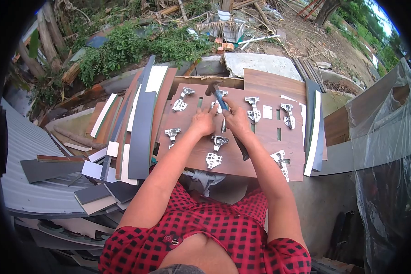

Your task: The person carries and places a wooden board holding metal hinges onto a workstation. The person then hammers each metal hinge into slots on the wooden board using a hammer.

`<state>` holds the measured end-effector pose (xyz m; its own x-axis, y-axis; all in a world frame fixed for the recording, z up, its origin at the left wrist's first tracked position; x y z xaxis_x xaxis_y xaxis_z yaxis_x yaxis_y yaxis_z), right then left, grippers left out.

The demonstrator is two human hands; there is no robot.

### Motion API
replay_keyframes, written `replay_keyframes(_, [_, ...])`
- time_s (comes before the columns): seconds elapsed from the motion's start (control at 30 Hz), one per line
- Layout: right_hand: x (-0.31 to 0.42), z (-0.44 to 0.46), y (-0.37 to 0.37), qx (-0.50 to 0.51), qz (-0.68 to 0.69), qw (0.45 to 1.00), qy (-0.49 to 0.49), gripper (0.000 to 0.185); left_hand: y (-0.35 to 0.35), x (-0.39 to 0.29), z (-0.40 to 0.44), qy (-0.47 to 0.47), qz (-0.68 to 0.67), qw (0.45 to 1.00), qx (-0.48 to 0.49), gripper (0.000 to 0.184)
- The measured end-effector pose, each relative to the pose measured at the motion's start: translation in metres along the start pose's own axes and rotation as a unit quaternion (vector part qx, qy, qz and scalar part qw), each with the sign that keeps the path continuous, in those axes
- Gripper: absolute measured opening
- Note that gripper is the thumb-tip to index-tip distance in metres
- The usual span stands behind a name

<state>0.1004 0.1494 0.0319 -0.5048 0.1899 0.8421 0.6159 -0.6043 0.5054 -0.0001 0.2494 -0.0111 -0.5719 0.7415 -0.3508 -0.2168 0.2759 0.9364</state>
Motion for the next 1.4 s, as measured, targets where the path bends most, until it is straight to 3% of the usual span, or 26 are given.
replay_keyframes(0.07, [0.016, -0.024, 0.019, -0.038, 0.093, 0.993, -0.058, 0.044, 0.004, 0.004, -0.001, -0.008, -0.030, 0.999, -0.010, 0.077])
replay_keyframes(0.2, [-0.008, -0.063, 0.042, -0.049, 0.083, 0.991, -0.092, 0.049, 0.013, 0.025, -0.004, -0.008, -0.123, 0.992, -0.031, 0.076])
replay_keyframes(0.3, [-0.038, -0.087, 0.041, -0.054, 0.105, 0.984, -0.133, 0.049, 0.020, 0.056, 0.002, -0.021, -0.129, 0.970, -0.206, 0.067])
replay_keyframes(0.4, [-0.042, -0.101, 0.042, -0.058, 0.148, 0.974, -0.162, 0.049, 0.048, 0.082, 0.009, 0.064, -0.050, 0.978, -0.192, 0.058])
replay_keyframes(0.6, [-0.049, -0.103, 0.041, -0.061, 0.224, 0.953, -0.194, 0.049, 0.039, 0.127, 0.037, 0.137, -0.078, 0.970, -0.185, 0.043])
replay_keyframes(0.73, [-0.054, -0.104, 0.040, -0.064, 0.233, 0.949, -0.202, 0.049, 0.031, 0.134, 0.046, 0.120, -0.099, 0.976, -0.150, 0.036])
replay_keyframes(1.0, [-0.050, -0.104, 0.040, -0.065, 0.231, 0.946, -0.217, 0.050, 0.031, 0.121, 0.050, 0.144, -0.077, 0.965, -0.206, 0.028])
replay_keyframes(1.23, [-0.048, -0.104, 0.039, -0.074, 0.215, 0.949, -0.218, 0.055, 0.023, 0.130, 0.046, 0.139, -0.120, 0.962, -0.202, 0.032])
replay_keyframes(1.3, [-0.049, -0.105, 0.040, -0.074, 0.218, 0.948, -0.217, 0.056, 0.022, 0.135, 0.035, 0.119, -0.076, 0.938, -0.315, 0.036])
replay_keyframes(1.4, [-0.049, -0.102, 0.044, -0.072, 0.222, 0.950, -0.209, 0.057, 0.016, 0.149, 0.024, 0.120, -0.105, 0.949, -0.271, 0.040])
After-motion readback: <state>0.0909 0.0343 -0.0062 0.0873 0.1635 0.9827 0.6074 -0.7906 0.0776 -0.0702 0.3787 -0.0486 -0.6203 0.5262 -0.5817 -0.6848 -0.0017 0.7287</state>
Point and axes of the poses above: each hand's wrist, its own z-axis towards the middle knuckle, its own y-axis out of the back of the hand, x = y × z, the point moved 3 cm from there along z, towards the middle knuckle, and after that the axes turned 5 degrees about -x, right-handed, at the moved point
